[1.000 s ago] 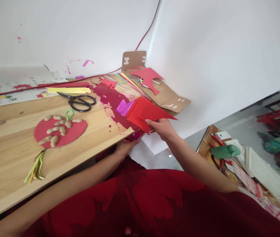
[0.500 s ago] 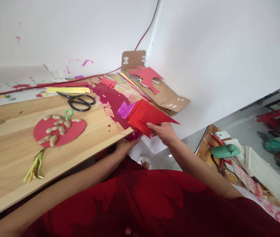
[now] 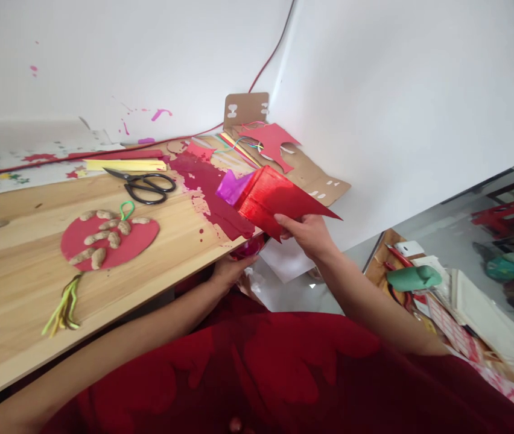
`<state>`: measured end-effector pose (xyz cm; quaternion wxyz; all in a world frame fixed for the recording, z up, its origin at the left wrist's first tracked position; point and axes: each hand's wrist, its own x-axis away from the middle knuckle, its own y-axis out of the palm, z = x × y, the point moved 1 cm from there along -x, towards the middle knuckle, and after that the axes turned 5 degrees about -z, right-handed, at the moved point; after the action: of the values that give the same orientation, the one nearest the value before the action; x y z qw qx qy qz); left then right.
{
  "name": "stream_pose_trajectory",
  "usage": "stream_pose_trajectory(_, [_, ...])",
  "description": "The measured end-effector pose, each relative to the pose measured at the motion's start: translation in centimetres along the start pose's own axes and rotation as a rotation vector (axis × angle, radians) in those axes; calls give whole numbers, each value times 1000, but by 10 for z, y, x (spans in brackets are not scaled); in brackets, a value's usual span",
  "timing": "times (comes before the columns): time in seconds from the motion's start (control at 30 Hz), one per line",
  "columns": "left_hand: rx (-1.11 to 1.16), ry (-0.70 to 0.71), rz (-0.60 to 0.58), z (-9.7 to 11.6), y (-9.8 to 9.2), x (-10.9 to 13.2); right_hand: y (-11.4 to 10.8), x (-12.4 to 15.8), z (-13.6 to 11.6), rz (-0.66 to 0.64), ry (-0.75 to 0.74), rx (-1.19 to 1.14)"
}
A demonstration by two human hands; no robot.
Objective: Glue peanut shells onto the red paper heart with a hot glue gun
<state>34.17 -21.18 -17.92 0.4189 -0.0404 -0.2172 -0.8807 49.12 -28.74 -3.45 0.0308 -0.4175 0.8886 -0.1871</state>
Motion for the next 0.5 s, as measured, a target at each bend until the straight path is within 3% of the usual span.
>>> stream_pose_trajectory(0.3, [-108,26,-7,-2,-6,-1,51,-93,-17,-121,-61,113])
stream_pose_trajectory(0.5, [-98,6,-1,6,-9,0,60,-104,-24,-221,0,91])
